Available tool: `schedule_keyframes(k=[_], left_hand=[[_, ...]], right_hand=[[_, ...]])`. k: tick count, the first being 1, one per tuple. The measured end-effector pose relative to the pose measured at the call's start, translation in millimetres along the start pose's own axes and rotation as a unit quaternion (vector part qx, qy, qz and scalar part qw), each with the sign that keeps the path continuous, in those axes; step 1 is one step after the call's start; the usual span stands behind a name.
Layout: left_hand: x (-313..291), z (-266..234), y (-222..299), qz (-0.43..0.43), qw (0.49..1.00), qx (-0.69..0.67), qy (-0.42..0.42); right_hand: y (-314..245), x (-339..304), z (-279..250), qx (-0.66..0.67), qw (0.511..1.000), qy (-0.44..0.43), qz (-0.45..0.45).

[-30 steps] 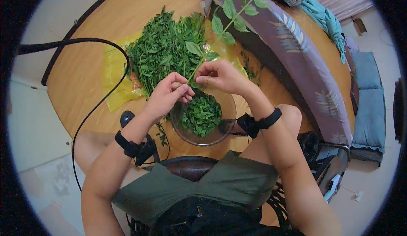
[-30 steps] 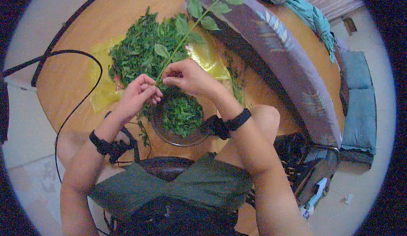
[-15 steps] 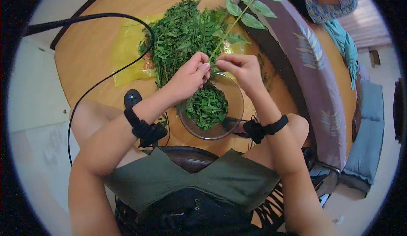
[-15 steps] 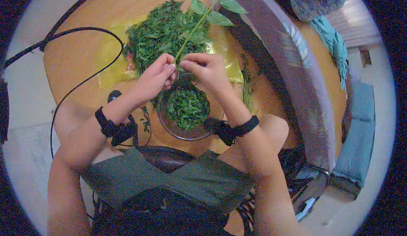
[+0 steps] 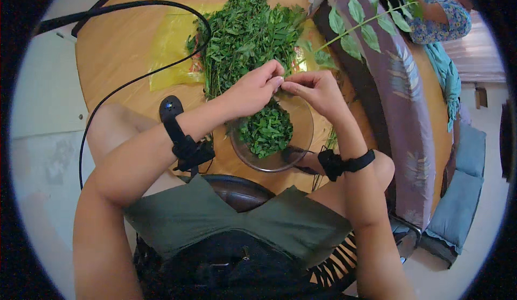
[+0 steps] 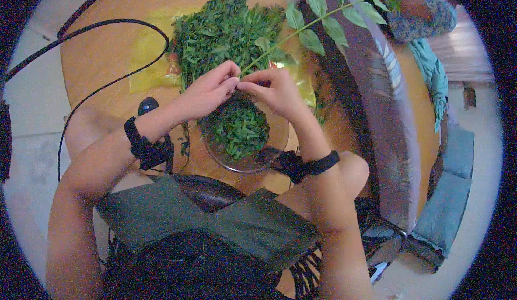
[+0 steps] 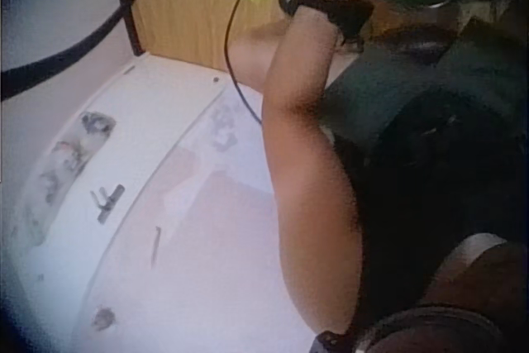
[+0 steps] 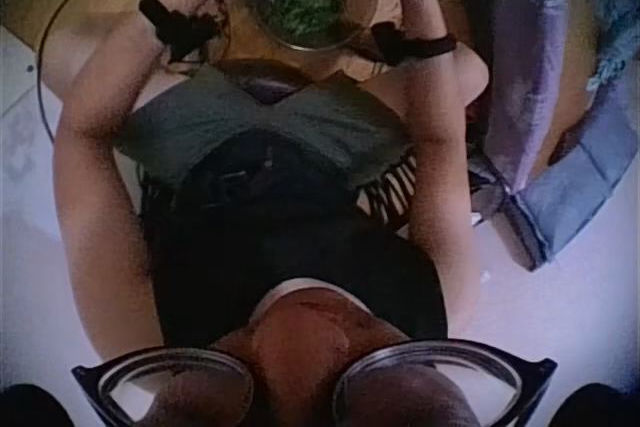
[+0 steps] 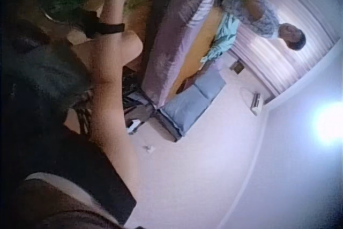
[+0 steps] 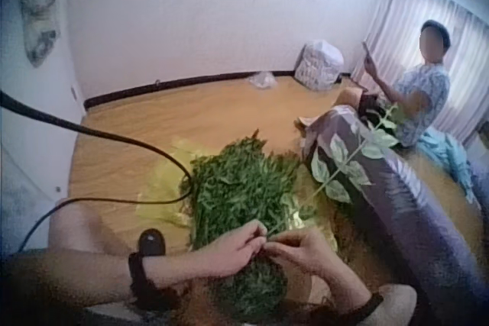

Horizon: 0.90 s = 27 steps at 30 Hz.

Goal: Picking green leaves from branches into a glass bowl while sitting on a chair.

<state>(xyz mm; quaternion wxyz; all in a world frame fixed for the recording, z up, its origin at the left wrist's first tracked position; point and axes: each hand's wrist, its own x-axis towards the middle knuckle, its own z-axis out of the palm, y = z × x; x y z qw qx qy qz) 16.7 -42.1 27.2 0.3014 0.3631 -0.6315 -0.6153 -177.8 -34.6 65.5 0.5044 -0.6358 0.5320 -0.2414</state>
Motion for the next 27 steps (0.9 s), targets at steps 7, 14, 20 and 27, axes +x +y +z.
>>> schedule_keyframes(k=[7,14,20,27], left_hand=[[-2.9,9.9,-6.6,0.014,0.995,0.1,0.02],[6.8,-12.0,-24.4,0.013,0.987,0.138,0.081],[-2.4,-11.7,-22.1,-0.053,0.997,0.057,0.027],[-11.0,9.1,-16.9,-0.025,0.996,0.067,-0.046]], right_hand=[[-7.7,-3.3,-6.4,-0.123,0.992,-0.019,0.0],[20.5,-22.0,-21.6,-0.245,0.955,-0.14,0.093],[21.3,-26.2,-22.7,-0.239,0.962,0.126,0.025],[30.0,-12.2,-32.9,-0.12,0.952,0.252,-0.124]])
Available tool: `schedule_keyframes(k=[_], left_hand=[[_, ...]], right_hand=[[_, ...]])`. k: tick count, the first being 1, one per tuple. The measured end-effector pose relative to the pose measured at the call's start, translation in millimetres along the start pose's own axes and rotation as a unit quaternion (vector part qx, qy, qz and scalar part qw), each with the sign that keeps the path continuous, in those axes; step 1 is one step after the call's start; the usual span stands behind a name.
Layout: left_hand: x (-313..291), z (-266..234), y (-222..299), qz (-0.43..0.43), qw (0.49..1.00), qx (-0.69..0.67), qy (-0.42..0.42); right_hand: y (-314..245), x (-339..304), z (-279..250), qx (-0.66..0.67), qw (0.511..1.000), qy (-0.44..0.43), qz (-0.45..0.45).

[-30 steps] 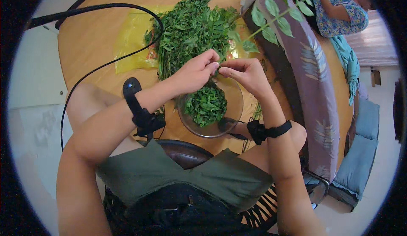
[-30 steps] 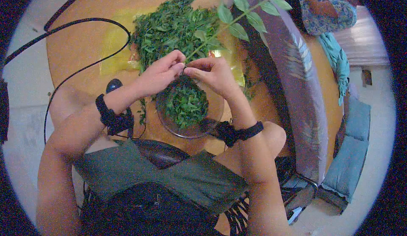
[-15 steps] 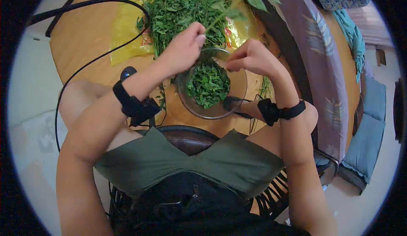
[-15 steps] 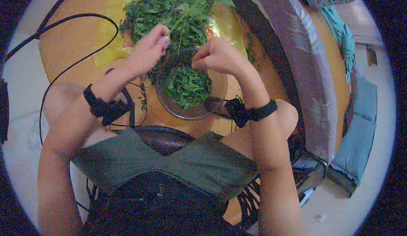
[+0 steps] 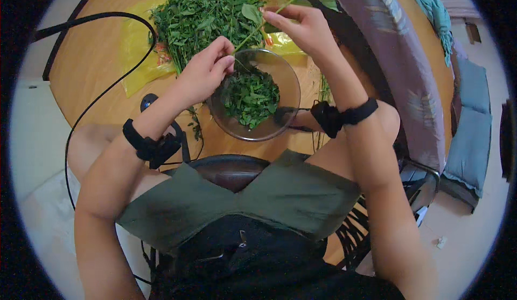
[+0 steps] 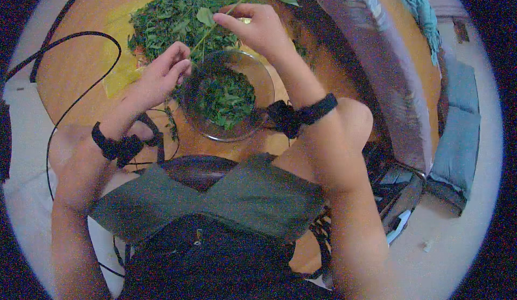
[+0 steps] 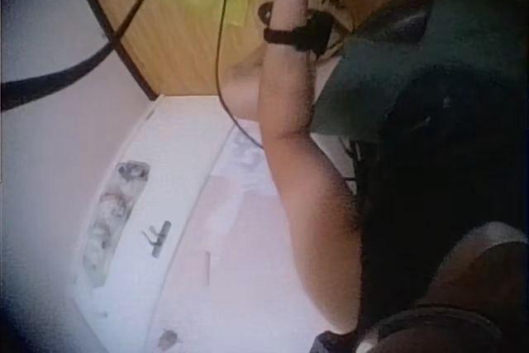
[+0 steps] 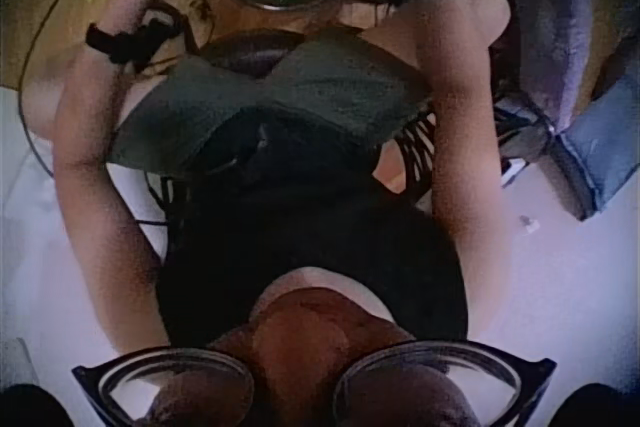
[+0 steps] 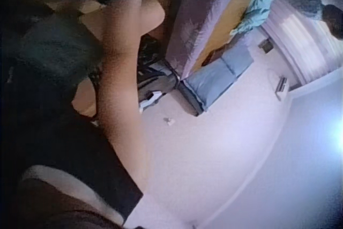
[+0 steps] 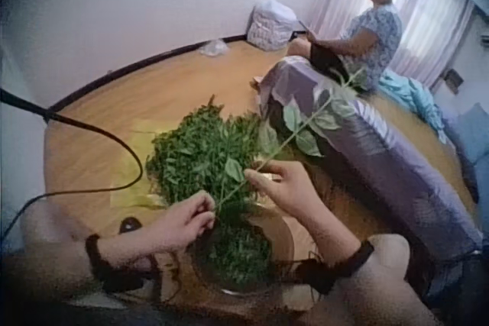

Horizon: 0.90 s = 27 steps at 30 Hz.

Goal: Picking green leaves from branches into a glass bowl while sitting on a chair.

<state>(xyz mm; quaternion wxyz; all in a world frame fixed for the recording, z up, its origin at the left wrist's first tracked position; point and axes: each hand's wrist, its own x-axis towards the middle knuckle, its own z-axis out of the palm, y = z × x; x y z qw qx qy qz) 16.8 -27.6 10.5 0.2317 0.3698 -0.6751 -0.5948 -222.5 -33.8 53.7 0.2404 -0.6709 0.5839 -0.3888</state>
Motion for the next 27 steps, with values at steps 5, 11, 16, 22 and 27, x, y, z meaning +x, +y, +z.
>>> schedule_keyframes(k=[5,11,16,22,27], left_hand=[[-0.6,5.8,12.1,0.043,0.996,0.076,0.021],[11.3,-6.5,-9.1,0.18,0.961,0.194,0.077],[6.9,-2.0,11.5,0.108,0.971,0.191,0.097],[8.4,-9.6,-7.0,0.067,0.983,0.153,0.08],[10.7,-9.8,1.0,0.025,0.993,0.086,0.073]], right_hand=[[-8.4,-2.9,6.1,0.134,0.984,-0.093,0.073],[-12.0,-12.5,33.4,0.165,0.968,-0.186,0.033],[-35.7,-8.2,19.1,0.078,0.971,-0.194,0.113],[-45.1,-8.5,24.5,0.049,0.964,-0.224,0.134],[-6.6,-7.8,33.2,0.001,0.988,-0.15,-0.038]])
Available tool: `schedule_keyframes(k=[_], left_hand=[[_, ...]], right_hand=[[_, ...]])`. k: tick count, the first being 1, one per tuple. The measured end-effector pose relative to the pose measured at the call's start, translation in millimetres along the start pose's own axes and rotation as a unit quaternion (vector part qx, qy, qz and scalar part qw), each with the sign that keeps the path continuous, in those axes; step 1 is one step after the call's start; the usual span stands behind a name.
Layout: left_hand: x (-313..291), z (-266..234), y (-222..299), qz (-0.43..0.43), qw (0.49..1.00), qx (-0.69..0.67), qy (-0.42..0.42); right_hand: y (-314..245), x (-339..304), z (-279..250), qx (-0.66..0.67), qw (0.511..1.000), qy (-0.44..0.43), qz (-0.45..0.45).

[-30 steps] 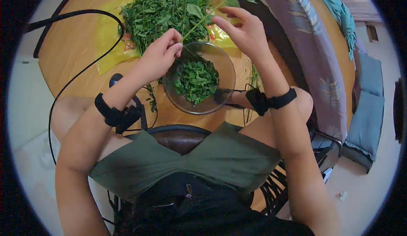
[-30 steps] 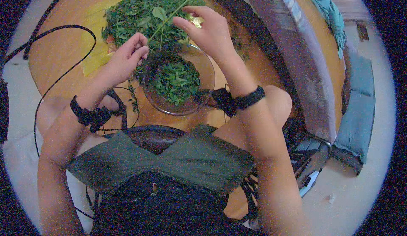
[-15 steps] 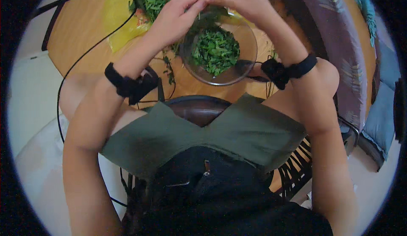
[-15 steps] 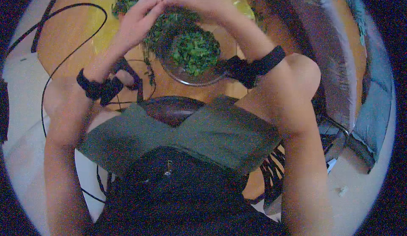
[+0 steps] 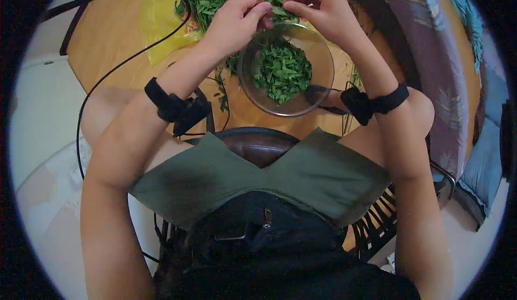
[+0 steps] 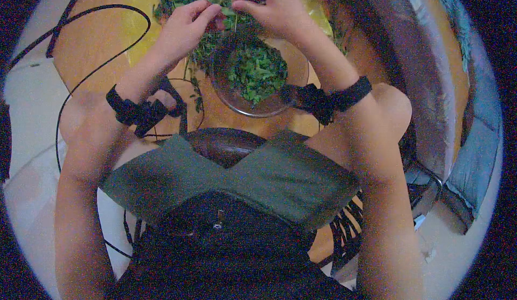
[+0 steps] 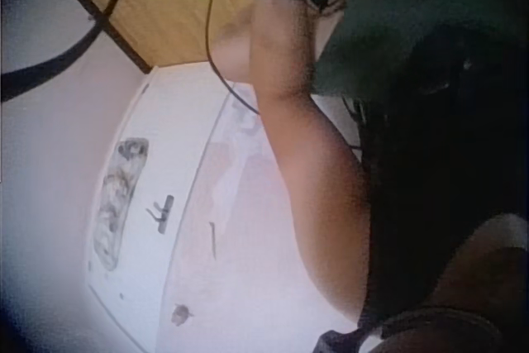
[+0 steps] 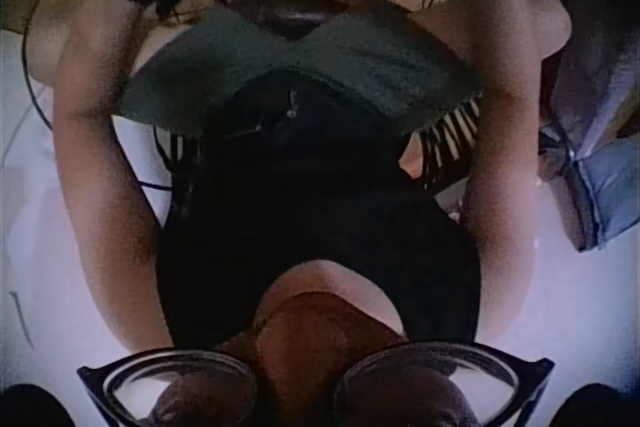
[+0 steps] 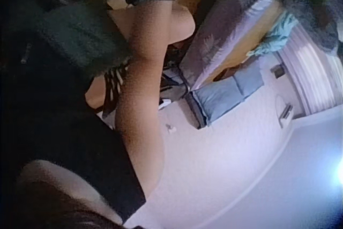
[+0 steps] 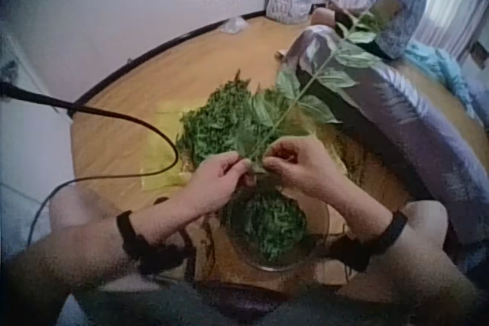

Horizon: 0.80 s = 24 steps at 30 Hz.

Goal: Picking green leaves from branches into a glass bowl while sitting on a chair.

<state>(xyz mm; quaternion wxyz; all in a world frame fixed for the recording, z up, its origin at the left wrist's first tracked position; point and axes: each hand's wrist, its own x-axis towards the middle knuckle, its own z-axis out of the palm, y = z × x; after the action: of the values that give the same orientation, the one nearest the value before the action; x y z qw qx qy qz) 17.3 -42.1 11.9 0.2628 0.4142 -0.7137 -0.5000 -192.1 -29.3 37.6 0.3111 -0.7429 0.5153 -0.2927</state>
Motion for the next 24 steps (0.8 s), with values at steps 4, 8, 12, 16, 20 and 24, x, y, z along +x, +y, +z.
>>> schedule_keyframes(k=[4,8,12,16,20,24], left_hand=[[1.0,-3.1,-1.2,-0.032,0.997,-0.069,-0.003],[-0.6,0.3,-8.1,0.013,0.998,-0.061,0.0],[-0.3,4.7,-1.3,-0.004,0.999,-0.053,-0.004],[-2.0,3.7,-0.3,0.002,0.998,-0.062,-0.001],[-2.7,5.0,-2.9,0.009,1.0,-0.024,-0.01],[-3.0,7.6,3.3,0.007,0.999,0.047,0.001]], right_hand=[[2.4,-2.8,-4.1,0.047,0.998,0.001,0.034],[-2.2,-1.7,6.3,0.058,0.996,-0.023,0.063],[5.6,-1.8,9.2,0.08,0.996,-0.015,0.032],[0.0,0.1,7.7,0.043,0.999,-0.007,0.018],[-10.9,-0.2,1.1,-0.046,0.998,-0.052,0.012],[-0.6,-3.1,-0.8,-0.048,0.997,-0.063,-0.028]])
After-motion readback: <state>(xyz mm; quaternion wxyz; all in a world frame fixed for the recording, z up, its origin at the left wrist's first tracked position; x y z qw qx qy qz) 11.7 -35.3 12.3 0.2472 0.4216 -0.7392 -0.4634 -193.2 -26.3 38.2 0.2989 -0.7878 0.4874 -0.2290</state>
